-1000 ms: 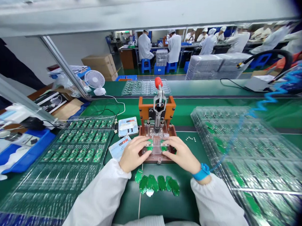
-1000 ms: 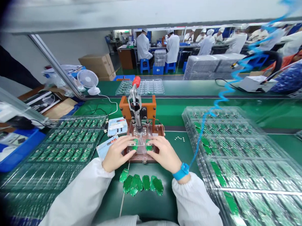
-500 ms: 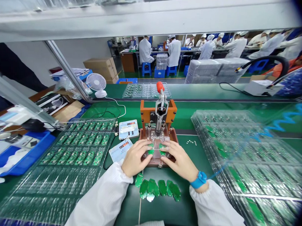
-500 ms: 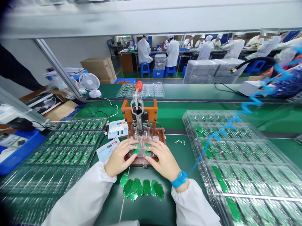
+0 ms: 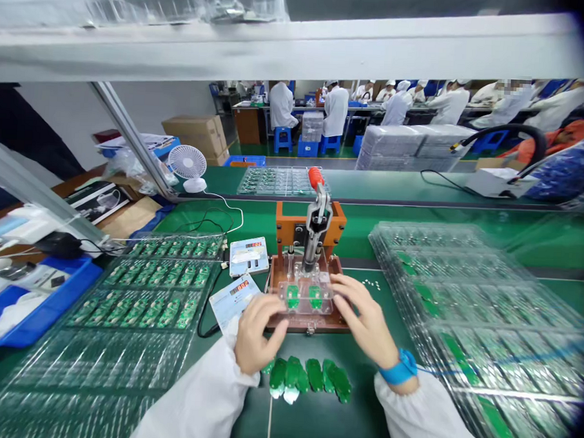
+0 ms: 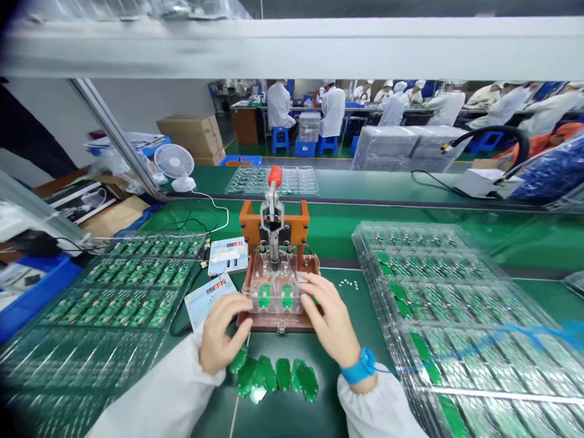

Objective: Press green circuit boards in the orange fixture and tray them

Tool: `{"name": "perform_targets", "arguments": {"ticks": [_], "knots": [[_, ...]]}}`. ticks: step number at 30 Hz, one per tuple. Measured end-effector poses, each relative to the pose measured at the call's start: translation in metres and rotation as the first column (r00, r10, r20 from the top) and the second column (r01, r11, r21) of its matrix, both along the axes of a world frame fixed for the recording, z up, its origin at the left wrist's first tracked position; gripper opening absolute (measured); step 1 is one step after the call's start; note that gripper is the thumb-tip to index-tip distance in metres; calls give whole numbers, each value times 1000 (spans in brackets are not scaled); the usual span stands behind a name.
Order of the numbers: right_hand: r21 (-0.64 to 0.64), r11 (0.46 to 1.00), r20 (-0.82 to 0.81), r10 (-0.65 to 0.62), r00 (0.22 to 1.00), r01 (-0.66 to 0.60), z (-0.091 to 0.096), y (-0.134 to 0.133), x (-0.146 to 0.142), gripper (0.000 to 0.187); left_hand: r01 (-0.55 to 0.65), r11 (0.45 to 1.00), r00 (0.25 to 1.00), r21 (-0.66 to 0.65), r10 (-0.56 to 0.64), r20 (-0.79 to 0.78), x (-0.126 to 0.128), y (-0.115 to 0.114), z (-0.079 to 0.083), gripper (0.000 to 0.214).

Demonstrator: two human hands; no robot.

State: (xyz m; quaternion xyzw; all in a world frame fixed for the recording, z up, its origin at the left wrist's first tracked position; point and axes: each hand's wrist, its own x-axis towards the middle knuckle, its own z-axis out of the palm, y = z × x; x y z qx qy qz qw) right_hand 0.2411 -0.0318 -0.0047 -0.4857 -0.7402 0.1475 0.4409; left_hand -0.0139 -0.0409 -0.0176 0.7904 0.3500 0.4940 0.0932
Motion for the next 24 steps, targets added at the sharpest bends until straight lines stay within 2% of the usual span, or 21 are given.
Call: {"name": "perform_targets", "arguments": {"ticks": [2, 4, 6, 7, 11, 12, 14, 16, 17, 18, 20, 22, 24], "knots": [[10, 991, -124, -128, 984, 130, 20, 4, 2, 25, 103, 993, 995, 58, -102, -10, 7, -13, -4, 16], [20, 976, -290, -201, 936, 216, 46, 12, 0, 26, 236, 970, 969, 59, -230, -84, 14, -21, -10, 16], [74, 974, -400, -167, 901, 214, 76, 27, -4, 27, 321, 947, 939, 15, -316, -139, 20, -24, -16, 17], [120, 975, -404, -124, 906, 187, 91, 37, -7, 28, 339, 941, 929, -11, -337, -153, 21, -24, -18, 17], [237, 967, -280, -20, 960, 89, 141, 89, -18, 39, 349, 935, 925, -64, -354, -141, 20, -22, -25, 15], [213, 975, -267, -1, 964, 59, 153, 104, -20, 42, 351, 934, 924, -65, -357, -133, 20, -21, -25, 14], [40, 997, -284, 70, 956, -61, 175, 130, -28, 47, 353, 933, 924, -67, -359, -131, 19, -21, -26, 13], [-128, 969, -332, 157, 930, -209, 197, 143, -36, 54, 348, 934, 924, -74, -356, -139, 18, -21, -27, 13], [-138, 955, -352, 200, 914, -262, 207, 142, -41, 54, 345, 935, 925, -77, -353, -141, 19, -21, -27, 13], [-89, 954, -356, 237, 904, -285, 215, 136, -45, 51, 341, 937, 926, -77, -349, -142, 19, -21, -27, 14], [124, 961, -310, 273, 911, -246, 224, 108, -51, 37, 337, 938, 929, -78, -345, -136, 20, -22, -27, 14], [315, 936, -208, 230, 951, -157, 222, 67, -55, 28, 338, 938, 930, -76, -345, -128, 21, -22, -28, 13], [402, 905, -97, 194, 976, -140, 208, 26, -55, 34, 336, 939, 932, -71, -342, -118, 22, -21, -28, 12]]}}
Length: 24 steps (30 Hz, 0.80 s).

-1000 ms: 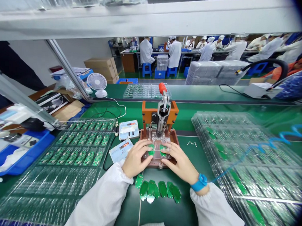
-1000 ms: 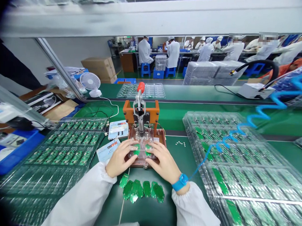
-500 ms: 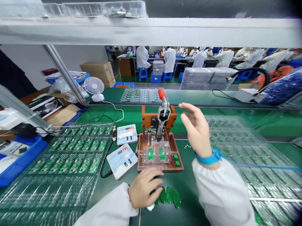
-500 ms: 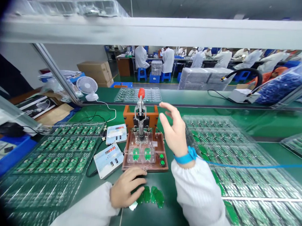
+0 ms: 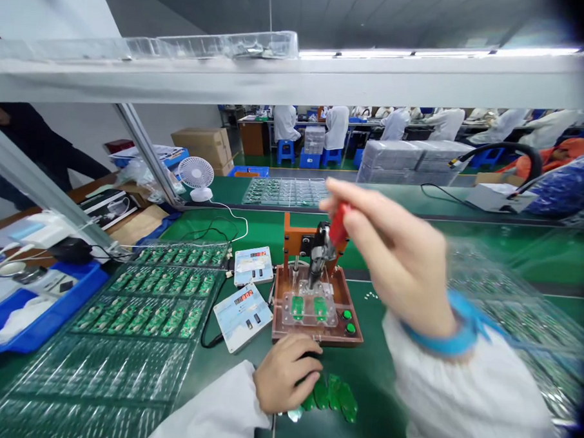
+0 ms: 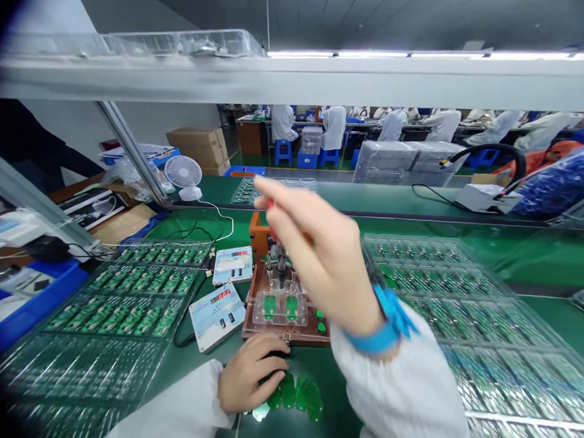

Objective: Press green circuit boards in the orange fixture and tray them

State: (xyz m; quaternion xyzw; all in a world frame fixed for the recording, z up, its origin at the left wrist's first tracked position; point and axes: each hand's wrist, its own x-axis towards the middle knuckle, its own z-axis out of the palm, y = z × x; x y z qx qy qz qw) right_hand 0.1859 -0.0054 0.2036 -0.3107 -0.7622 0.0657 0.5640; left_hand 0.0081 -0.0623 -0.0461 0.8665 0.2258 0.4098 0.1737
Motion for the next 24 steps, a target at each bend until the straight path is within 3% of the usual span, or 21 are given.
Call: {"name": "perform_targets", "arguments": {"ticks": [2, 5, 11, 17, 20, 24], "knots": [[39, 999, 64, -35, 997, 32, -20, -30, 1, 46, -3, 1000, 1000, 4, 3, 8, 1, 0, 0, 12], [86, 995, 108, -61, 992, 52, -46, -49, 0, 56, 7, 1000, 1000, 8, -8, 27, 2, 1, 0, 11], [130, 990, 84, -73, 994, 62, -83, -46, -5, 63, 23, 1000, 999, -6, -23, 49, 6, 1, 0, 18], [263, 965, 0, -21, 1000, 21, -139, -27, -8, 61, -31, 999, 998, 37, 29, 62, 9, 1, -1, 18], [306, 951, -68, -33, 997, 52, -151, -20, -14, 54, -67, 995, 996, 77, 62, 69, 12, 0, -5, 25], [269, 957, -178, -57, 982, 104, -148, -21, -24, 43, -153, 985, 979, 80, 140, 147, 20, -2, -20, 38]]}}
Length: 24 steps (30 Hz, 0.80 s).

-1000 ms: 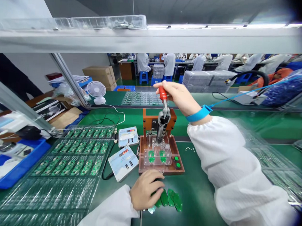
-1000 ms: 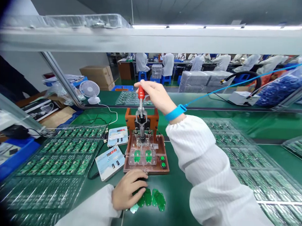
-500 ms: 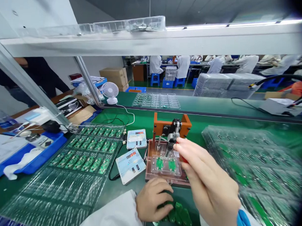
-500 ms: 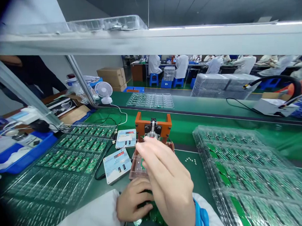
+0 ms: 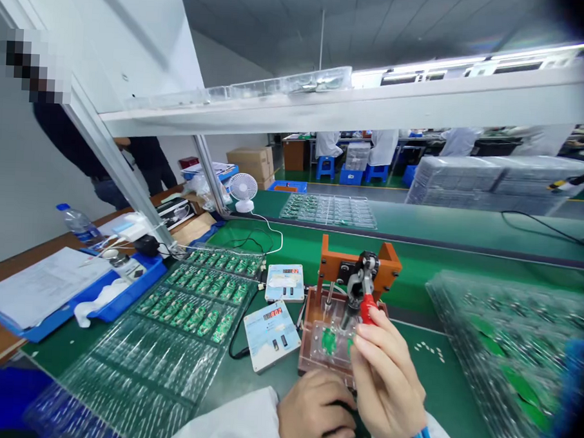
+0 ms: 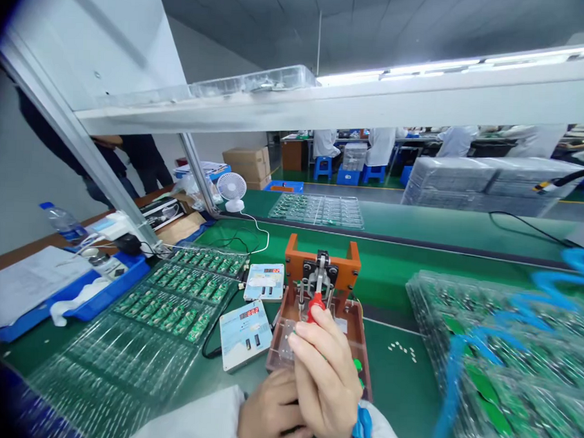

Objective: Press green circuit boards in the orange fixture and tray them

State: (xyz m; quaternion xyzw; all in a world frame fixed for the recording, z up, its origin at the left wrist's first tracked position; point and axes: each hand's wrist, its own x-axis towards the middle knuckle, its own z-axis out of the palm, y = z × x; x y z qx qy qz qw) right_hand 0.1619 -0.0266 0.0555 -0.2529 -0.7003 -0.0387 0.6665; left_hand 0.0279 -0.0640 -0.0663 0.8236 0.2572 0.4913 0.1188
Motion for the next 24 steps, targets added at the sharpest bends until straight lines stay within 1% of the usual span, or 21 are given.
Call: {"name": "perform_targets", "arguments": {"ticks": [2, 3, 5, 6, 7, 9, 10, 11, 12, 13, 14, 15, 16, 17, 18, 19, 20, 21, 22, 24], "knots": [[-32, 999, -17, 26, 1000, -26, 5, -2, -1, 39, -17, 1000, 1000, -23, 18, 8, 1, 0, -8, 37], [-43, 998, -18, 45, 999, -46, 8, -3, 0, 37, -8, 999, 1000, -51, 8, -12, 1, 0, -9, 36], [-60, 995, -12, 85, 996, -86, 13, -3, 4, 34, 60, 984, 994, -166, -74, -75, -5, 2, -3, 34], [-66, 992, -6, 104, 995, -104, 15, -3, 6, 34, 116, 962, 986, -248, -142, -91, -10, 4, 4, 33], [-67, 990, 3, 121, 993, -121, 16, -2, 8, 35, 177, 925, 973, -336, -217, -84, -17, 6, 15, 33], [-61, 987, 31, 148, 989, -146, 18, -1, 10, 38, 281, 819, 942, -499, -335, -18, -37, 13, 41, 33], [-56, 986, 43, 156, 987, -154, 17, -1, 11, 39, 298, 772, 937, -561, -348, 19, -48, 19, 55, 35], [-52, 986, 50, 161, 986, -158, 17, 0, 10, 40, 279, 730, 941, -624, -338, 25, -61, 26, 68, 36], [-49, 986, 49, 162, 986, -160, 17, 0, 10, 40, 212, 707, 954, -674, -299, -14, -74, 35, 79, 35], [-46, 986, 45, 163, 986, -161, 16, 1, 9, 40, 114, 704, 969, -701, -233, -77, -86, 46, 86, 33], [-41, 986, 39, 163, 986, -162, 16, 1, 9, 39, -4, 713, 973, -701, -158, -167, -97, 57, 91, 30], [-35, 986, 33, 164, 986, -163, 16, 1, 8, 38, -143, 732, 958, -667, -66, -279, -107, 68, 93, 29], [-29, 986, 32, 163, 986, -162, 16, 2, 8, 38, -283, 738, 910, -612, 5, -415, -114, 80, 93, 41], [-24, 987, 33, 160, 987, -159, 16, 2, 8, 37, -409, 722, 834, -558, 47, -550, -120, 91, 91, 61], [-18, 988, 36, 154, 987, -153, 17, 2, 8, 37, -501, 697, 743, -513, 43, -667, -124, 100, 88, 83], [-14, 990, 34, 143, 989, -143, 18, 2, 8, 36, -561, 675, 653, -479, 6, -757, -126, 109, 86, 102], [-16, 991, 31, 132, 991, -132, 20, 3, 9, 36, -594, 659, 579, -462, -48, -814, -126, 115, 83, 115], [-20, 992, 27, 125, 992, -125, 21, 3, 9, 35, -605, 654, 525, -454, -101, -845, -126, 121, 82, 123], [-25, 992, 25, 123, 992, -122, 23, 3, 10, 34, -604, 658, 490, -450, -138, -861, -125, 125, 81, 127], [-33, 991, 27, 130, 991, -129, 26, 2, 11, 33, -595, 677, 454, -433, -161, -876, -123, 130, 81, 132]]}}
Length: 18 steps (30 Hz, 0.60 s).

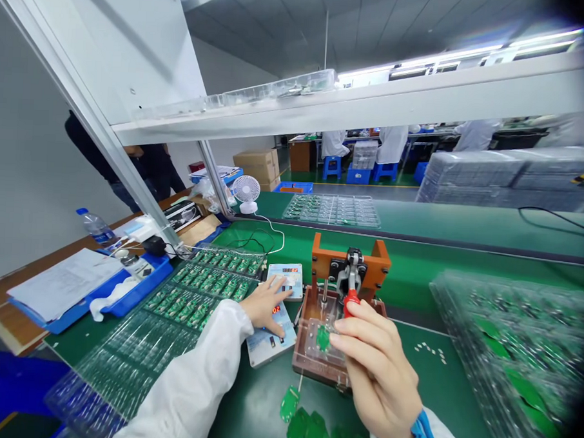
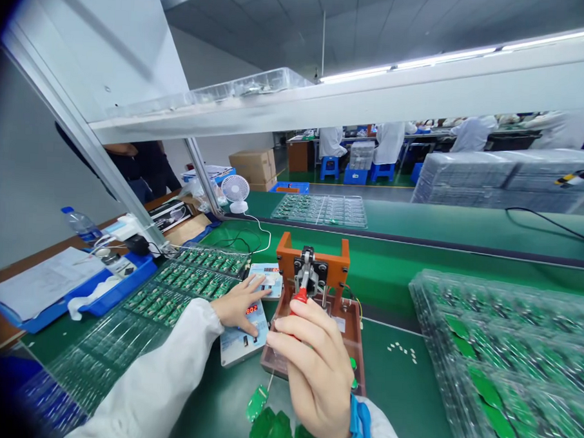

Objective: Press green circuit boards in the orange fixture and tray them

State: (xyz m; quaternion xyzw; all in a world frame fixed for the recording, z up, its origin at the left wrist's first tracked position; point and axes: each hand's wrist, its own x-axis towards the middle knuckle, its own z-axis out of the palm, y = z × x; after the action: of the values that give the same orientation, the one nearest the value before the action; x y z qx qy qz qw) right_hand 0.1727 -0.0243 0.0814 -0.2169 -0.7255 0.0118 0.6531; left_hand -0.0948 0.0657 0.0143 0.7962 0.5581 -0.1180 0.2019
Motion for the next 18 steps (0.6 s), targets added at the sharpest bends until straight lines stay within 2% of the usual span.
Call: {"name": "perform_targets", "arguments": {"ticks": [12, 18], "knots": [[-6, 999, 3, 49, 999, -49, -1, 1, 0, 37, 41, 998, 997, -37, -43, -70, 4, 4, 0, 136], [-9, 999, 4, 34, 999, -34, -1, 0, 1, 36, 16, 1000, 1000, -21, -16, -6, -8, -1, 3, 139]]}}
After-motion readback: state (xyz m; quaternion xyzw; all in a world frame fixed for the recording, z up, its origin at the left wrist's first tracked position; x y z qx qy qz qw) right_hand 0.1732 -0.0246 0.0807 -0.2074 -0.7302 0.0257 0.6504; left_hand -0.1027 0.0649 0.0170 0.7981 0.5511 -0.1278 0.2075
